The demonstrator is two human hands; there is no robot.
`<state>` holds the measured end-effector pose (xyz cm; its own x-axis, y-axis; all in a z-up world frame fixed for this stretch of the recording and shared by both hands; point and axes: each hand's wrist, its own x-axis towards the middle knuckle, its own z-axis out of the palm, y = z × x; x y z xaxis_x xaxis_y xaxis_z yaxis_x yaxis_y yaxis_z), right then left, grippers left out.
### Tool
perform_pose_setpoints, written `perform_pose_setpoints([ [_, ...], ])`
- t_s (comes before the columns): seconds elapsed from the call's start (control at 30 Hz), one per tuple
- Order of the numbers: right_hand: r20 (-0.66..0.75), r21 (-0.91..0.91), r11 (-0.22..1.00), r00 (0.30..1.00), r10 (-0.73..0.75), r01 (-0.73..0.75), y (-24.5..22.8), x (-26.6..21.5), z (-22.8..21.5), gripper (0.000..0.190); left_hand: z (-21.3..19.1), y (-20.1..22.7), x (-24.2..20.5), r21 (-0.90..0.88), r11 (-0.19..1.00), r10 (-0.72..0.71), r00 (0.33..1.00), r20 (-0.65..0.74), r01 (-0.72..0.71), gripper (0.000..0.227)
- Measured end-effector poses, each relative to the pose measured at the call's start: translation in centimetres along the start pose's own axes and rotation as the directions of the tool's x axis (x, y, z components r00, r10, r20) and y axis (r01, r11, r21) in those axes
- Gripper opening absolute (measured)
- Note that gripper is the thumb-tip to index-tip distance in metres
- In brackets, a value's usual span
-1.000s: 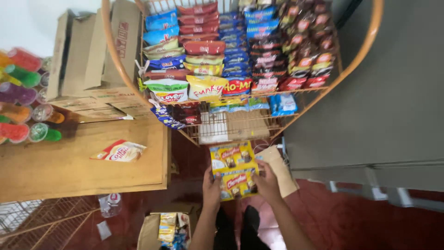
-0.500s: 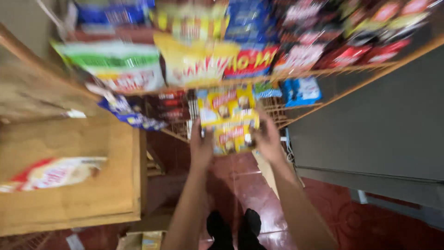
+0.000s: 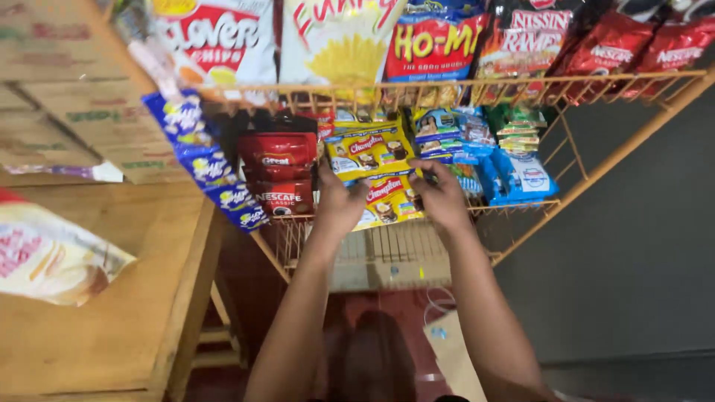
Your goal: The person is stocking shelves with various snacks and coffee packets from boxes on the floor.
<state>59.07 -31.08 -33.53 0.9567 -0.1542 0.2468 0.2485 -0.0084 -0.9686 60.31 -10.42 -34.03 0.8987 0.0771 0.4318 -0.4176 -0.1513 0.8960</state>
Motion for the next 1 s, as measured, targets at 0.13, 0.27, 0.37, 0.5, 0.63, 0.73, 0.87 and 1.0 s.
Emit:
perform_pose_setpoints([
  [0.13, 0.014, -0.067, 0.997, 0.999, 0.03, -0.029, 4.6, 1.7, -2.6, 0.018, -1.4, 3.2, -3.7, 0.319, 0.897, 0.295, 0.952, 0.08, -0.305, 0.109],
  [0.27, 0.001, -0.045, 0.993, 0.994, -0.111, 0.111, 6.4, 4.3, -2.6, 0.009, -2.4, 5.1, -5.1, 0.389, 0.871, 0.22, 0.947, 0.233, -0.299, 0.118],
  [0.37, -0.111, -0.072, 0.989, 0.984, -0.137, 0.13, 6.2, 3.8, -1.5, 0.01, -2.4, 3.4, -4.6, 0.321, 0.891, 0.273, 0.943, 0.19, -0.323, 0.103],
  [0.5, -0.026, -0.168, 0.964, 0.976, -0.215, 0.208, 8.0, 4.7, -2.5, 0.02, -2.1, -0.1, -3.1, 0.362, 0.847, 0.337, 0.92, 0.199, -0.389, 0.083],
  [0.63, 0.166, 0.018, 0.986, 0.972, -0.165, 0.165, 2.9, 0.6, -1.8, 0.055, -2.1, 2.6, -4.9, 0.402, 0.874, 0.22, 0.961, 0.17, -0.271, 0.07],
  [0.73, 0.34, -0.21, 0.901, 0.892, -0.297, 0.38, 0.6, -0.4, -1.3, 0.099, -2.2, 3.1, -5.0, 0.556, 0.74, 0.299, 0.926, 0.232, -0.378, 0.068],
  [0.87, 0.404, -0.42, 0.812, 0.885, -0.231, 0.404, -1.0, -1.3, -0.8, 0.088, -2.3, 2.9, -4.4, 0.53, 0.785, 0.203, 0.941, 0.272, -0.322, 0.061],
  [1.0, 0.323, -0.192, 0.942, 0.925, -0.202, 0.273, 3.5, 1.2, -1.8, 0.064, -2.3, 3.1, -3.5, 0.501, 0.819, 0.172, 0.952, 0.251, -0.281, 0.064],
])
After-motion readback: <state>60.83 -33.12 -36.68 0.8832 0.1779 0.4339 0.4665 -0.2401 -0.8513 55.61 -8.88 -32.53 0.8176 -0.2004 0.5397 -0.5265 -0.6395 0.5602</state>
